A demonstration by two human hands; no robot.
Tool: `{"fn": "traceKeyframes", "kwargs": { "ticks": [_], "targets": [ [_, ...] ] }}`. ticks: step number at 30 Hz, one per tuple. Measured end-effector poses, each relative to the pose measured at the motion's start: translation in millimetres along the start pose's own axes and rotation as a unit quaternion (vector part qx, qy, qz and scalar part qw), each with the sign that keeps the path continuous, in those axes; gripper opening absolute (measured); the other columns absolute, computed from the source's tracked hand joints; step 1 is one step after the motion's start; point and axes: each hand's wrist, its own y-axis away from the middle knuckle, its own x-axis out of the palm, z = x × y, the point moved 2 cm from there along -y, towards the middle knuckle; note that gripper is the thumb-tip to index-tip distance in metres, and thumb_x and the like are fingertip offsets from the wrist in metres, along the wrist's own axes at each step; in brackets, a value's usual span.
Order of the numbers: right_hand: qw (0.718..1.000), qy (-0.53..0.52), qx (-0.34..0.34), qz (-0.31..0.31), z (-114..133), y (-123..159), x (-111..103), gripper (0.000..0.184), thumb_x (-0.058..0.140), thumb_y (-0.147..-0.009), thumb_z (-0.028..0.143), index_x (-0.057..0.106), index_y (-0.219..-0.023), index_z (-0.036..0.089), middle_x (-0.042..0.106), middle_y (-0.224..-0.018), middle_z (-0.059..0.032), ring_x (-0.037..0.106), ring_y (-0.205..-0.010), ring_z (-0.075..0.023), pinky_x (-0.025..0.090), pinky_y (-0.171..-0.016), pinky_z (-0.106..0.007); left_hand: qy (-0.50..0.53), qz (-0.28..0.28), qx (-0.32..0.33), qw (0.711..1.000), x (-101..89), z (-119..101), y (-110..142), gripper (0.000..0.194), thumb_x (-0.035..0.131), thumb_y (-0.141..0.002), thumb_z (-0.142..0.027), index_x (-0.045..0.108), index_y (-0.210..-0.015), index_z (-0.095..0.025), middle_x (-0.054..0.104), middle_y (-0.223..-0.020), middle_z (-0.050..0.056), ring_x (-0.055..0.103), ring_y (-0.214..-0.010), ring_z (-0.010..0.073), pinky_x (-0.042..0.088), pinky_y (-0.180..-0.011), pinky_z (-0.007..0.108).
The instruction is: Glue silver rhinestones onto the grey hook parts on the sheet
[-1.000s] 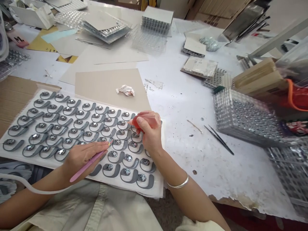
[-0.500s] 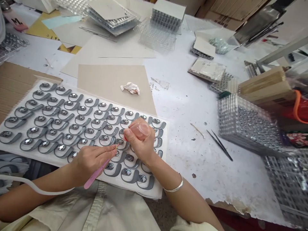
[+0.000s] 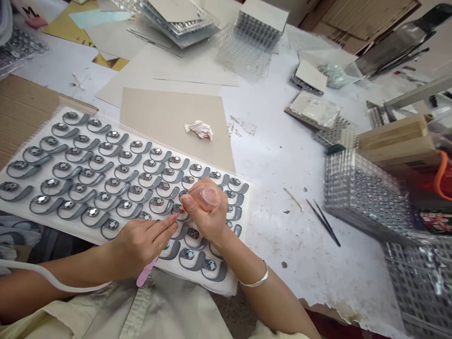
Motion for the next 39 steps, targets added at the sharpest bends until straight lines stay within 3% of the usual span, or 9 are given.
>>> {"fn": "traceKeyframes", "kwargs": {
  "ticks": [8, 29, 39],
  "targets": [
    [0.999, -0.021, -0.026, 0.005, -1.5, 0.3, 0.6, 0.020, 0.064, -0.083, 0.028, 0.061, -0.064, 0.021, 0.060, -0.063, 0.0005, 0.055, -0.065, -0.0148, 0.045, -0.061, -0.032, -0.007, 0.001, -0.002, 1.000, 0.4, -0.8, 0.2, 0.018, 0.048, -0.084, 0.000, 0.066, -0.087, -0.004, 0.072, -0.091, 0.022, 0.069, -0.062, 0.0197, 0.055, -0.043, 0.025],
    [1.000, 0.021, -0.012, -0.004, -2.9, 1.8, -0.2, 0.021, 0.063, -0.082, 0.036, 0.060, -0.067, 0.021, 0.060, -0.066, -0.0011, 0.056, -0.064, -0.0165, 0.047, -0.059, -0.034, -0.026, 0.013, 0.006, 1.000, -0.2, -2.5, 0.8, 0.018, 0.048, -0.084, 0.000, 0.065, -0.089, -0.004, 0.072, -0.093, 0.022, 0.068, -0.059, 0.0192, 0.052, -0.041, 0.026],
    [0.999, 0.018, -0.037, -0.007, -4.0, 1.3, 1.4, 0.024, 0.062, -0.084, 0.033, 0.063, -0.063, 0.021, 0.061, -0.066, -0.0014, 0.056, -0.068, -0.0166, 0.047, -0.063, -0.034, -0.033, 0.008, 0.006, 0.999, 3.4, -3.4, 4.6, 0.016, 0.051, -0.083, -0.001, 0.064, -0.091, -0.004, 0.071, -0.096, 0.022, 0.069, -0.061, 0.0192, 0.052, -0.041, 0.026]
  ]
}}
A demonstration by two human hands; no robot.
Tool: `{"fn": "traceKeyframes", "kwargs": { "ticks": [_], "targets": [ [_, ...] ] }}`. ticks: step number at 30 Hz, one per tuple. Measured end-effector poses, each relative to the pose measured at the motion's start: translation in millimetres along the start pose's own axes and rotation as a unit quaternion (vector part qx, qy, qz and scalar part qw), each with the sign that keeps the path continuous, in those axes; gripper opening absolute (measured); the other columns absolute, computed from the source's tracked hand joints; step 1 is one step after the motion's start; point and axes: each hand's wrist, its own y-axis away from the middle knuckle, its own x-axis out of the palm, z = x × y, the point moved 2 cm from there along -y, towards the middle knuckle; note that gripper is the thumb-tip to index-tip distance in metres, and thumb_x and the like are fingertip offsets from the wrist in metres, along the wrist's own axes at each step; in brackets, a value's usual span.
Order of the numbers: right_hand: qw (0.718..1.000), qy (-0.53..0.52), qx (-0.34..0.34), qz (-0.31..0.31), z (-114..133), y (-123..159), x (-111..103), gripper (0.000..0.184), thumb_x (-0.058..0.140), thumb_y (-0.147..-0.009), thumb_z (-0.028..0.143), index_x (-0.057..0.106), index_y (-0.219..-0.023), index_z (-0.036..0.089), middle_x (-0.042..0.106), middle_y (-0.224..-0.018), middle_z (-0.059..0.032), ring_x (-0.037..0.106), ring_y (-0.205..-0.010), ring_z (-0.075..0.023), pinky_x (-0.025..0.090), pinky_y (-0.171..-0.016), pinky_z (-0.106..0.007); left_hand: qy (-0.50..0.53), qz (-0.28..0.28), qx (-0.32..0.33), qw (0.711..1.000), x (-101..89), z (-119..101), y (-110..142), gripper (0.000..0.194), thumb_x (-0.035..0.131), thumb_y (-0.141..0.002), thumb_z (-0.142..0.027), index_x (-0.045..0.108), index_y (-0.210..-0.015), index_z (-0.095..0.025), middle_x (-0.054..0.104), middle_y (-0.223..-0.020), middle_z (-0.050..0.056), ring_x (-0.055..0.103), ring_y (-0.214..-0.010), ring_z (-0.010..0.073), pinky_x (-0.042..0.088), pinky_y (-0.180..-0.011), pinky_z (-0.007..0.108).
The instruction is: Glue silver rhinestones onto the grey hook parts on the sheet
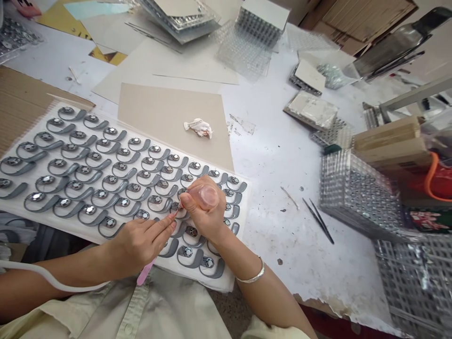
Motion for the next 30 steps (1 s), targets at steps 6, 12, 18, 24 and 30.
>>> {"fn": "traceKeyframes", "kwargs": {
  "ticks": [6, 12, 18, 24, 30],
  "targets": [
    [0.994, 0.028, -0.054, -0.095, 3.2, -11.1, -22.5, 0.020, 0.063, -0.083, 0.041, 0.061, -0.074, 0.023, 0.062, -0.069, -0.0018, 0.060, -0.069, -0.0189, 0.050, -0.063, -0.036, -0.003, 0.001, 0.001, 1.000, -2.4, -0.3, 0.0, 0.020, 0.048, -0.083, 0.001, 0.064, -0.093, -0.003, 0.071, -0.096, 0.022, 0.068, -0.060, 0.0181, 0.053, -0.044, 0.025],
    [0.891, 0.448, 0.014, -0.070, -0.7, -26.3, -72.4, 0.030, 0.068, -0.076, 0.043, 0.060, -0.093, 0.020, 0.062, -0.095, -0.0088, 0.058, -0.078, -0.0219, 0.047, -0.064, -0.036, -0.003, -0.005, -0.001, 1.000, -2.8, -0.9, -0.9, 0.021, 0.046, -0.083, 0.002, 0.064, -0.092, -0.003, 0.072, -0.093, 0.020, 0.067, -0.057, 0.0175, 0.051, -0.041, 0.025],
    [0.726, 0.663, 0.163, 0.077, -28.7, -23.1, -95.9, 0.025, 0.050, -0.080, 0.017, 0.061, -0.102, 0.016, 0.055, -0.103, -0.0169, 0.054, -0.093, -0.0324, 0.044, -0.058, -0.037, 0.032, -0.007, -0.013, 0.999, -5.7, 5.3, -1.7, 0.025, 0.042, -0.084, 0.000, 0.065, -0.093, -0.004, 0.072, -0.099, 0.018, 0.068, -0.060, 0.0159, 0.054, -0.046, 0.024],
    [0.753, 0.626, 0.183, 0.092, -36.0, -16.1, -117.4, 0.037, 0.051, -0.080, 0.020, 0.056, -0.116, 0.017, 0.054, -0.109, -0.0162, 0.055, -0.092, -0.0305, 0.049, -0.065, -0.042, 0.053, -0.021, -0.024, 0.998, -6.4, 9.1, -2.5, 0.025, 0.040, -0.086, 0.000, 0.064, -0.094, -0.005, 0.072, -0.099, 0.017, 0.069, -0.063, 0.0147, 0.056, -0.049, 0.022],
    [0.858, 0.501, 0.115, -0.009, -1.3, 4.9, -128.9, 0.028, 0.054, -0.084, 0.032, 0.060, -0.108, 0.021, 0.059, -0.101, -0.0090, 0.059, -0.075, -0.0192, 0.051, -0.064, -0.035, 0.094, -0.053, -0.024, 0.994, -11.6, 12.1, 1.0, 0.022, 0.045, -0.086, 0.001, 0.062, -0.099, -0.002, 0.071, -0.101, 0.020, 0.071, -0.072, 0.0190, 0.059, -0.055, 0.026]
  ]
}}
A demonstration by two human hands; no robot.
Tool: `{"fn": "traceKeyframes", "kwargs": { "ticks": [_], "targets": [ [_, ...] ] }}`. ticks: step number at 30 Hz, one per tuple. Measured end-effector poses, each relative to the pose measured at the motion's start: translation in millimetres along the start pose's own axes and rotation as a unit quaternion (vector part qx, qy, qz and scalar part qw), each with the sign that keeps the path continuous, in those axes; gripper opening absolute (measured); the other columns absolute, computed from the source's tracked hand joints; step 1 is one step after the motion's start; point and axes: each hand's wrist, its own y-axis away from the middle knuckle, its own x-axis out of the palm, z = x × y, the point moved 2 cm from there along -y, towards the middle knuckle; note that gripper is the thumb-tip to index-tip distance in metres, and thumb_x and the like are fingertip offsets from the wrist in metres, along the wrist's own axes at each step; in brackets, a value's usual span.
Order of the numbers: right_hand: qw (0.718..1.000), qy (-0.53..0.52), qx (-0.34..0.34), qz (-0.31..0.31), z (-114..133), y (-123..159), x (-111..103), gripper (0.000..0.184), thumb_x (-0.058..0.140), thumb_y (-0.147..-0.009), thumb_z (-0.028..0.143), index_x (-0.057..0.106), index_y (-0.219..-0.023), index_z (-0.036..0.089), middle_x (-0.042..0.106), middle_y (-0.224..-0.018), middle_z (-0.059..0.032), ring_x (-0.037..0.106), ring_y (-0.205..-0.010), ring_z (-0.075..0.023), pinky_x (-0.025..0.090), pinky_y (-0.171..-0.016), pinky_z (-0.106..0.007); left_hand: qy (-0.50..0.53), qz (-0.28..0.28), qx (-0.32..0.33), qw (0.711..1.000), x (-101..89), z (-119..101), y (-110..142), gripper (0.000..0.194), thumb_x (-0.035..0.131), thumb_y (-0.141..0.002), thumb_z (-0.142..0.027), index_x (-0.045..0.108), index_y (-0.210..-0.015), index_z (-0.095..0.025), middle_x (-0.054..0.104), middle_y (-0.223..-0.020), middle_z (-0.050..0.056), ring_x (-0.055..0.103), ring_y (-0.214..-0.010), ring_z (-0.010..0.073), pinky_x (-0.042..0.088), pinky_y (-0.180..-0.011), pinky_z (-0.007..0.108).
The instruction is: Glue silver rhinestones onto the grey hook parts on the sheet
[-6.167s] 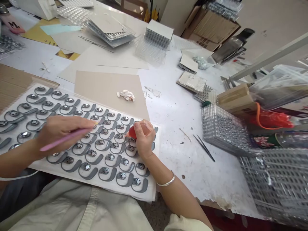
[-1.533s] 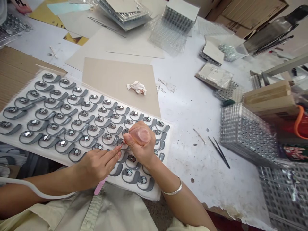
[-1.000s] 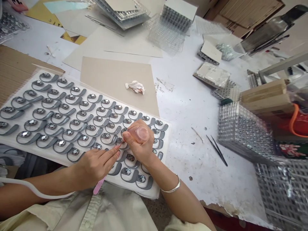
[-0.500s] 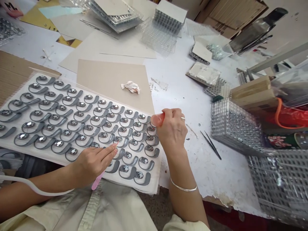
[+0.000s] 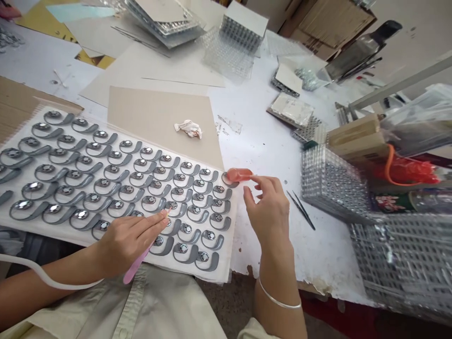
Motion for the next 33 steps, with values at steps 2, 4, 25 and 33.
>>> {"fn": "traceKeyframes", "kwargs": {
  "ticks": [2, 4, 25, 33],
  "targets": [
    [1.000, 0.009, 0.020, -0.007, -8.8, 5.6, -9.2, 0.027, 0.053, -0.086, 0.034, 0.061, -0.107, 0.020, 0.060, -0.101, -0.0092, 0.059, -0.075, -0.0188, 0.051, -0.064, -0.034, 0.019, -0.005, 0.006, 1.000, -4.0, -0.4, 1.4, 0.021, 0.048, -0.085, 0.001, 0.061, -0.102, -0.001, 0.070, -0.103, 0.022, 0.071, -0.075, 0.0221, 0.060, -0.055, 0.029],
    [0.995, 0.062, 0.082, 0.000, -33.0, 7.0, -14.0, 0.030, 0.052, -0.085, 0.032, 0.062, -0.109, 0.018, 0.060, -0.105, -0.0115, 0.060, -0.081, -0.0213, 0.050, -0.074, -0.038, 0.038, -0.001, 0.012, 0.999, -5.8, 0.1, 4.2, 0.024, 0.049, -0.085, 0.003, 0.060, -0.106, 0.000, 0.069, -0.104, 0.022, 0.071, -0.081, 0.0248, 0.061, -0.057, 0.032],
    [0.928, 0.109, 0.351, -0.054, -165.1, 44.0, -6.5, 0.029, 0.048, -0.078, 0.025, 0.065, -0.095, 0.008, 0.064, -0.087, -0.0153, 0.055, -0.081, -0.0241, 0.043, -0.081, -0.042, 0.093, 0.000, 0.049, 0.994, 2.7, -4.5, 16.5, 0.024, 0.047, -0.088, 0.001, 0.060, -0.108, -0.002, 0.068, -0.110, 0.020, 0.068, -0.090, 0.0253, 0.059, -0.065, 0.034],
    [0.992, -0.093, 0.077, 0.030, -3.2, 56.4, -21.1, 0.022, 0.054, -0.088, 0.037, 0.065, -0.097, 0.020, 0.063, -0.073, -0.0022, 0.055, -0.057, -0.0131, 0.044, -0.054, -0.026, 0.102, -0.031, 0.033, 0.994, 3.7, -3.6, 5.0, 0.015, 0.052, -0.088, -0.004, 0.063, -0.097, -0.006, 0.073, -0.093, 0.012, 0.068, -0.084, 0.0231, 0.060, -0.076, 0.042]
  ]
}}
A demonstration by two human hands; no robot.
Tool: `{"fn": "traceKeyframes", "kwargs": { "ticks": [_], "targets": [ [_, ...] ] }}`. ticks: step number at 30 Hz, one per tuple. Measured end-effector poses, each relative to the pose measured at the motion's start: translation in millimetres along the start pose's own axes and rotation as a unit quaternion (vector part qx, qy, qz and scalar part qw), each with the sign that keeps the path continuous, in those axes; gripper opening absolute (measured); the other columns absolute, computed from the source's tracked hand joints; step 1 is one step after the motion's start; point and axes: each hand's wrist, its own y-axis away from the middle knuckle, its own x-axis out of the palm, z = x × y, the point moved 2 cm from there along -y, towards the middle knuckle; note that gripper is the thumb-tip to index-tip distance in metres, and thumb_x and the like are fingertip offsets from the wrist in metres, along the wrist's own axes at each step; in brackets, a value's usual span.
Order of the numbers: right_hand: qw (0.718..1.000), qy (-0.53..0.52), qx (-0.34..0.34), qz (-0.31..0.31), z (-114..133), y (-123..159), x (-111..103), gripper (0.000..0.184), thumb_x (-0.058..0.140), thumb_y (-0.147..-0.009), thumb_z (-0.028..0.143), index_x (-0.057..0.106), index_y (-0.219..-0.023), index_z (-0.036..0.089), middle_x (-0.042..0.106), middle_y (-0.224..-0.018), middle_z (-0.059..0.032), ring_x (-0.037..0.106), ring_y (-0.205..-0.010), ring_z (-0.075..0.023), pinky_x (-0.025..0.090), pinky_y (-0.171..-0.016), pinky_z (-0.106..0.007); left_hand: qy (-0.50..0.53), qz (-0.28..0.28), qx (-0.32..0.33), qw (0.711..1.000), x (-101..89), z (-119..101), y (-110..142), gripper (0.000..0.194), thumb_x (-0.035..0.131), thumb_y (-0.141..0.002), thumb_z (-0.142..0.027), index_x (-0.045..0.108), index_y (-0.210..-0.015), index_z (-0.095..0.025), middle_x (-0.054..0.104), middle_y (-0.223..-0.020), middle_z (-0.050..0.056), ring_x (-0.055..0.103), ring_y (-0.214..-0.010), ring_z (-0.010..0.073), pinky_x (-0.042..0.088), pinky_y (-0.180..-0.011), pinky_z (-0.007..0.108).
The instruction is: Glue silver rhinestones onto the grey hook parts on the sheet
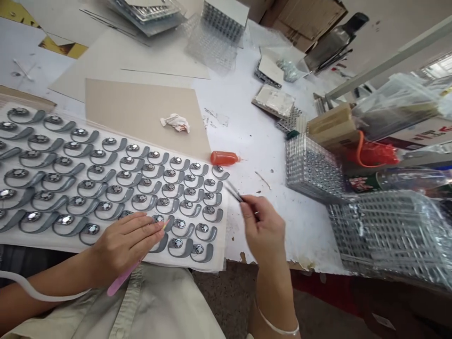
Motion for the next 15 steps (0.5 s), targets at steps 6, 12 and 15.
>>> {"fn": "traceKeyframes", "kwargs": {
  "ticks": [6, 12, 15],
  "targets": [
    [0.975, 0.021, -0.184, 0.121, 76.0, 13.2, 20.8, 0.012, 0.056, -0.089, 0.027, 0.062, -0.084, 0.017, 0.061, -0.068, 0.0004, 0.055, -0.055, -0.0085, 0.042, -0.052, -0.021, 0.035, -0.014, -0.041, 0.998, 13.4, 3.5, 12.7, 0.020, 0.046, -0.090, -0.006, 0.062, -0.101, -0.007, 0.071, -0.102, 0.014, 0.064, -0.105, 0.0274, 0.047, -0.100, 0.057],
    [0.970, 0.057, -0.209, 0.112, 91.6, 15.3, 23.9, 0.020, 0.059, -0.087, 0.029, 0.061, -0.073, 0.016, 0.060, -0.059, 0.0019, 0.054, -0.049, -0.0073, 0.038, -0.047, -0.021, 0.052, 0.012, -0.046, 0.998, 18.3, 11.1, 15.5, 0.022, 0.048, -0.086, -0.004, 0.059, -0.106, -0.005, 0.069, -0.106, 0.017, 0.058, -0.115, 0.0315, 0.040, -0.105, 0.062],
    [0.968, 0.084, -0.212, 0.103, 98.0, 15.4, 22.8, 0.024, 0.059, -0.087, 0.031, 0.061, -0.069, 0.016, 0.060, -0.057, 0.0018, 0.053, -0.046, -0.0074, 0.036, -0.046, -0.021, 0.052, 0.043, -0.052, 0.996, 17.4, 12.2, 14.3, 0.024, 0.047, -0.086, -0.005, 0.057, -0.108, -0.005, 0.067, -0.108, 0.018, 0.057, -0.116, 0.0316, 0.042, -0.105, 0.060]
  ]
}}
